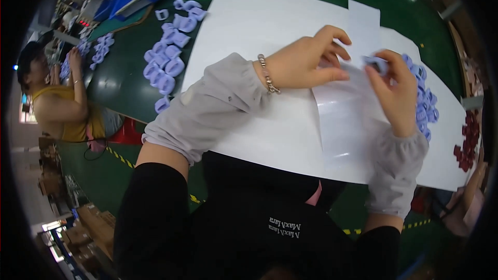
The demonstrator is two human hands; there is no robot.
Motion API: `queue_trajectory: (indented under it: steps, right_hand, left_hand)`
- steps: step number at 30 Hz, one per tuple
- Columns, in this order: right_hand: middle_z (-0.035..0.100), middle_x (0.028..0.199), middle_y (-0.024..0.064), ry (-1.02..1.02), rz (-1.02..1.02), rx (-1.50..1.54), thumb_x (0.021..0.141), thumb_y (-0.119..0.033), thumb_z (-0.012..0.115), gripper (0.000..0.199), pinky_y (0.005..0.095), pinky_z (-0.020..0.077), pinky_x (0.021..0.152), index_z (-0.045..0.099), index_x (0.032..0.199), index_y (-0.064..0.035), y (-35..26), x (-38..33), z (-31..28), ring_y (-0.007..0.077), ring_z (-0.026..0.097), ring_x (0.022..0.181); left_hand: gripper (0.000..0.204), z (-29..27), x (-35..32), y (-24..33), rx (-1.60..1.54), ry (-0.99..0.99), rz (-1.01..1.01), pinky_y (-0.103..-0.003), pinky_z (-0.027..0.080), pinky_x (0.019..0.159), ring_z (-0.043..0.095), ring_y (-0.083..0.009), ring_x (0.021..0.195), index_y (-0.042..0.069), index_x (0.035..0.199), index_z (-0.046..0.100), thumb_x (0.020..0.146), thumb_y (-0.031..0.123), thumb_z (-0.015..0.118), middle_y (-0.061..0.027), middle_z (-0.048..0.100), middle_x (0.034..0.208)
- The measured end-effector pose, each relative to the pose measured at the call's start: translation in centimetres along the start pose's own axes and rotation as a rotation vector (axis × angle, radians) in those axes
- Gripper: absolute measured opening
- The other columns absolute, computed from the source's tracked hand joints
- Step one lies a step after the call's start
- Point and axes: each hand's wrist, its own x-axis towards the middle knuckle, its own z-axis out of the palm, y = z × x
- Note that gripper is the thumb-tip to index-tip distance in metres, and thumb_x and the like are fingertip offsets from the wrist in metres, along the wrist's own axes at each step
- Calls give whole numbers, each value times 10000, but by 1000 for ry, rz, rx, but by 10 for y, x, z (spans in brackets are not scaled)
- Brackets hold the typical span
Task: The recorder is assembling small blue plastic parts by placing them onto a white adhesive strip at a manufacturing workbench.
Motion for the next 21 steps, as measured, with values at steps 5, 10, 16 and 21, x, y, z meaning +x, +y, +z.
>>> queue_trajectory:
  steps: [5, 10, 16, 21]
  right_hand:
    - [440, 626, 36, 196, 212, -569, 805, -148, 678, 297, 257, 340, 523, 604, 1076, -52, 7, -2, -59, 111, 397, 563]
    - [476, 682, 47, 269, -39, -354, 817, -130, 660, 266, 275, 361, 550, 621, 1061, -32, 0, 6, -22, 133, 412, 597]
    - [547, 805, 76, -53, -241, 24, 854, -91, 608, 235, 266, 414, 686, 616, 1070, 1, -1, 3, 13, 156, 508, 749]
    - [521, 1146, 38, -242, -32, 616, 960, -129, 470, 354, 233, 396, 851, 491, 1290, -2, 2, -1, 32, 119, 498, 978]
  left_hand:
    - [355, -117, -16, -14, 1113, 486, 215, -393, 474, 800, 576, -307, 970, 66, 1055, 598, 751, 206, 717, -135, 594, 1057]
    - [371, -190, -71, -8, 1605, 370, -580, -413, 485, 793, 596, -336, 959, 60, 1047, 609, 783, 309, 687, -155, 616, 1033]
    - [291, -120, -19, 19, 833, 269, -359, -227, 474, 710, 590, -113, 798, 34, 1015, 609, 849, 261, 683, -43, 623, 888]
    - [244, -11, 16, 28, -68, -62, -103, -232, 460, 765, 550, -74, 826, 42, 1021, 611, 864, 220, 664, -7, 605, 902]
